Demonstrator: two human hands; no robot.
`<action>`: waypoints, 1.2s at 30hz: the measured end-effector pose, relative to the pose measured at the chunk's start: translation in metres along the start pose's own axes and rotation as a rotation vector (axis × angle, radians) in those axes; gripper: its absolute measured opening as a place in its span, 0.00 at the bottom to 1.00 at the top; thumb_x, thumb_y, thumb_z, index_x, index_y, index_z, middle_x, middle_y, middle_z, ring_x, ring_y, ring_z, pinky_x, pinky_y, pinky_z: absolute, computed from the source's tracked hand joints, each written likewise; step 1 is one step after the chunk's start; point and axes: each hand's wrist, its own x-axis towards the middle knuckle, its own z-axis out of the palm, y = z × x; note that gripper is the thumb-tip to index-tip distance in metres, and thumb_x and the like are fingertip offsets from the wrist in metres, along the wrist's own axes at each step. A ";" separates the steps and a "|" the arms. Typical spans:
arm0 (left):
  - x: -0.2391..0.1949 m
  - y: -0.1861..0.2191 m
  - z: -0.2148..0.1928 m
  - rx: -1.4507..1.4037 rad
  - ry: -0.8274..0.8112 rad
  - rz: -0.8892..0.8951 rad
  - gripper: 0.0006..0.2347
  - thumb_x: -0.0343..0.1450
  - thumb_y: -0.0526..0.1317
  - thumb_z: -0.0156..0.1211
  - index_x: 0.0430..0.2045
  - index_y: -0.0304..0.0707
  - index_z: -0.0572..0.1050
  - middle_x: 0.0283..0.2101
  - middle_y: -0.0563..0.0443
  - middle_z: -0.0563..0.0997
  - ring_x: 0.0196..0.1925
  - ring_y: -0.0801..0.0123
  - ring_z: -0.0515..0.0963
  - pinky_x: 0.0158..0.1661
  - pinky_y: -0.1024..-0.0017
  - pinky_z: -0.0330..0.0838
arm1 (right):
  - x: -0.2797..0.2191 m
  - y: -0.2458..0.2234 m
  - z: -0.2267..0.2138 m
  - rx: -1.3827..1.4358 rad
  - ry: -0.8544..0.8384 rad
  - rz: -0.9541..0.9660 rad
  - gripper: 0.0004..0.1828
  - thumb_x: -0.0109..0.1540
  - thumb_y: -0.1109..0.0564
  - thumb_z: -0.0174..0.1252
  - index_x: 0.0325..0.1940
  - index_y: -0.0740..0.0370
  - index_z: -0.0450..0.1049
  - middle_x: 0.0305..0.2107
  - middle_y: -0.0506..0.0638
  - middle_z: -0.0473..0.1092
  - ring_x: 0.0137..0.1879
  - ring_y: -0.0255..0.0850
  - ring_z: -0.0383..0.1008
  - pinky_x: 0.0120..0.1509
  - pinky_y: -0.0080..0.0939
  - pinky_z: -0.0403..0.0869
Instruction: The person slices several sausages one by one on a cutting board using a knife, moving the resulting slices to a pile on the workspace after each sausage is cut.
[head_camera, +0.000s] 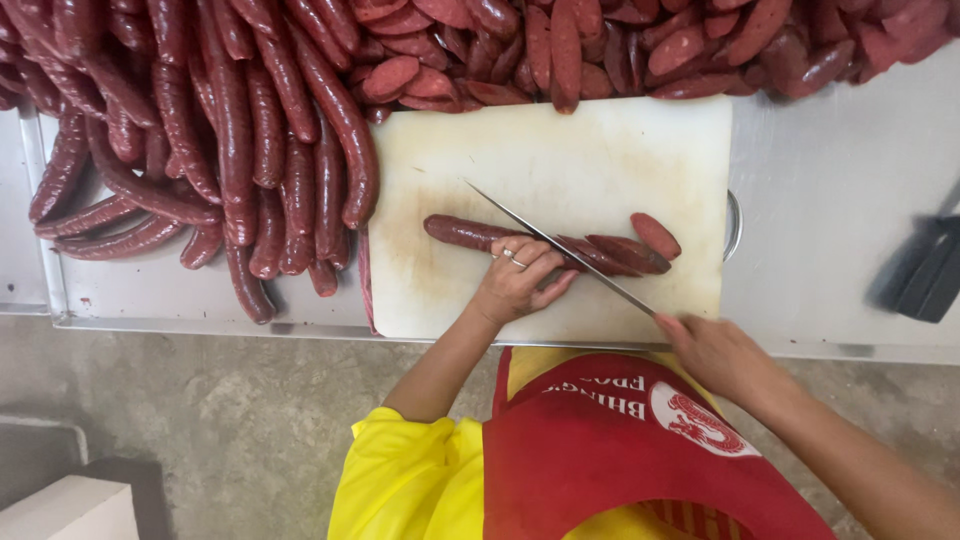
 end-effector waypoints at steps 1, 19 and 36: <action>-0.001 0.003 0.000 -0.005 -0.004 0.001 0.12 0.64 0.41 0.78 0.34 0.44 0.78 0.40 0.55 0.77 0.44 0.65 0.76 0.47 0.65 0.63 | 0.012 -0.015 0.012 -0.022 0.092 -0.154 0.32 0.72 0.36 0.40 0.41 0.65 0.78 0.32 0.70 0.76 0.45 0.67 0.77 0.54 0.59 0.75; -0.015 -0.018 -0.022 0.015 0.053 0.003 0.14 0.64 0.40 0.78 0.37 0.42 0.77 0.42 0.51 0.76 0.47 0.60 0.76 0.49 0.62 0.65 | -0.090 0.091 -0.008 -0.393 -0.016 0.082 0.31 0.68 0.31 0.37 0.57 0.46 0.77 0.28 0.51 0.80 0.34 0.51 0.85 0.41 0.49 0.82; -0.024 -0.046 -0.044 0.167 -0.007 0.024 0.19 0.64 0.50 0.78 0.41 0.45 0.77 0.48 0.50 0.75 0.52 0.58 0.74 0.55 0.59 0.61 | 0.021 -0.036 0.027 -0.173 0.268 -0.426 0.27 0.70 0.39 0.41 0.47 0.64 0.75 0.32 0.65 0.76 0.39 0.63 0.78 0.45 0.58 0.76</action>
